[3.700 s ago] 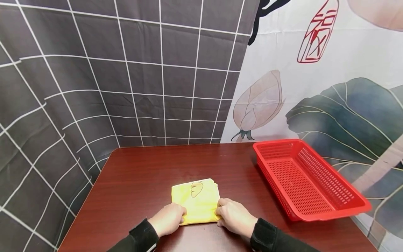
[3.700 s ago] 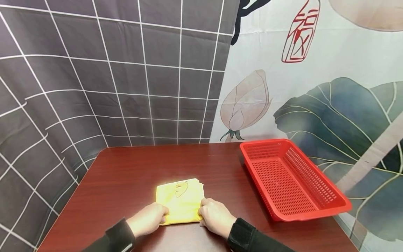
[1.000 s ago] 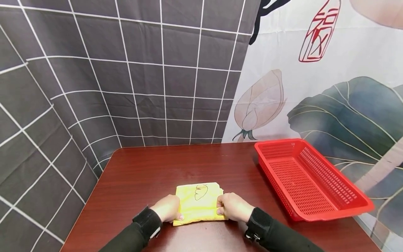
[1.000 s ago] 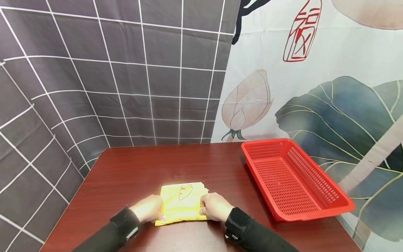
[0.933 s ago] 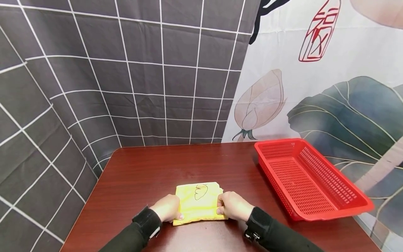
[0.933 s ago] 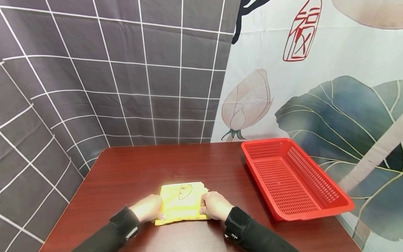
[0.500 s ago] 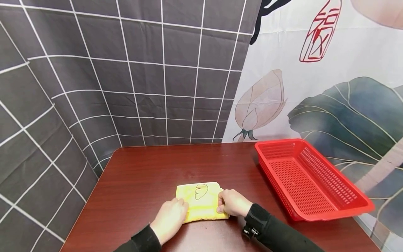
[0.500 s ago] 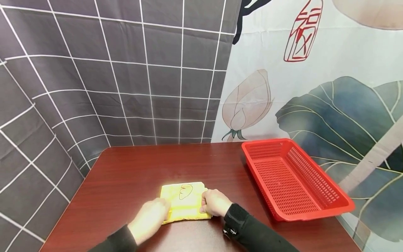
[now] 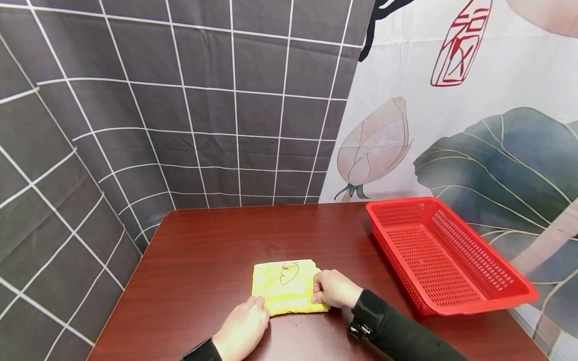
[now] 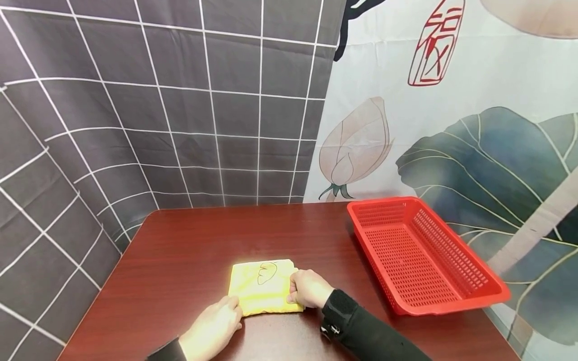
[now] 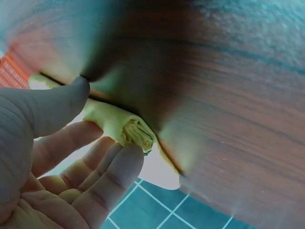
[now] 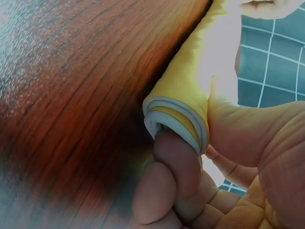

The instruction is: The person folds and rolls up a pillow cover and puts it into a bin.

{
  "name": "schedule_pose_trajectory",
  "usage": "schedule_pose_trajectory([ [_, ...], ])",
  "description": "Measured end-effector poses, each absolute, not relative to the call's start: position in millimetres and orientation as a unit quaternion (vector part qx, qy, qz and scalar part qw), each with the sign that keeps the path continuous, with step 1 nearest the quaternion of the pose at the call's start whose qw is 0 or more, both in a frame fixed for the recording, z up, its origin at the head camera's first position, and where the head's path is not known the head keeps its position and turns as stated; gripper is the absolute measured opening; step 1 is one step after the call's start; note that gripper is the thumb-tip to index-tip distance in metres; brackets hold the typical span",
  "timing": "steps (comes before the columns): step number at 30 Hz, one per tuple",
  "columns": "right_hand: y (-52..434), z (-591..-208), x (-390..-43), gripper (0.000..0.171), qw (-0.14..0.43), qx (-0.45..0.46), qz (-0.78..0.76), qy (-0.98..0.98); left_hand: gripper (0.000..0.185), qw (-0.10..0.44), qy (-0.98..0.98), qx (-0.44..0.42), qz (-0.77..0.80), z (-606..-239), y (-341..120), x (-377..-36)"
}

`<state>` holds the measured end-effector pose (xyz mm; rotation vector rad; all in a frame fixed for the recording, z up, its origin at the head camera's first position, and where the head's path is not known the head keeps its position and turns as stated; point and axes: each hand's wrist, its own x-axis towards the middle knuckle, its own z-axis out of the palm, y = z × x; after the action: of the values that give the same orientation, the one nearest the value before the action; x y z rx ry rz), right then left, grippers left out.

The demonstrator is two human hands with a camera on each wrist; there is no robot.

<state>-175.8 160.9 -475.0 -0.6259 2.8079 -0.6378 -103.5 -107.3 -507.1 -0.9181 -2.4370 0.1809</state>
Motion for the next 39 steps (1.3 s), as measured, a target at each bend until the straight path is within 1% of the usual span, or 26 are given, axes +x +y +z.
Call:
schedule_pose_trajectory([
  [6,163,-477,-178,0.032,0.094,-0.221,-0.212,0.947,0.018,0.226,-0.91,-0.346,0.04,-503,-111,-109],
  [10,164,-478,-179,0.032,0.09,-0.228,-0.214,0.946,0.024,0.202,-0.915,-0.347,0.028,-501,-114,-114],
  [13,164,-477,-179,0.031,0.091,-0.229,-0.219,0.944,0.025,0.185,-0.921,-0.344,0.011,-499,-115,-116],
  [22,163,-475,-178,0.031,0.096,-0.231,-0.221,0.943,0.028,0.177,-0.925,-0.336,-0.019,-497,-115,-116],
  [29,164,-476,-178,0.032,0.095,-0.23,-0.214,0.945,0.039,0.14,-0.937,-0.314,-0.065,-498,-114,-120],
  [33,165,-477,-179,0.032,0.096,-0.23,-0.213,0.945,0.036,0.112,-0.944,-0.297,-0.09,-500,-114,-126],
  [35,165,-477,-179,0.032,0.096,-0.232,-0.212,0.945,0.034,0.109,-0.945,-0.293,-0.094,-501,-115,-129],
  [39,165,-477,-179,0.032,0.095,-0.232,-0.213,0.944,0.026,0.128,-0.94,-0.306,-0.086,-502,-115,-131],
])
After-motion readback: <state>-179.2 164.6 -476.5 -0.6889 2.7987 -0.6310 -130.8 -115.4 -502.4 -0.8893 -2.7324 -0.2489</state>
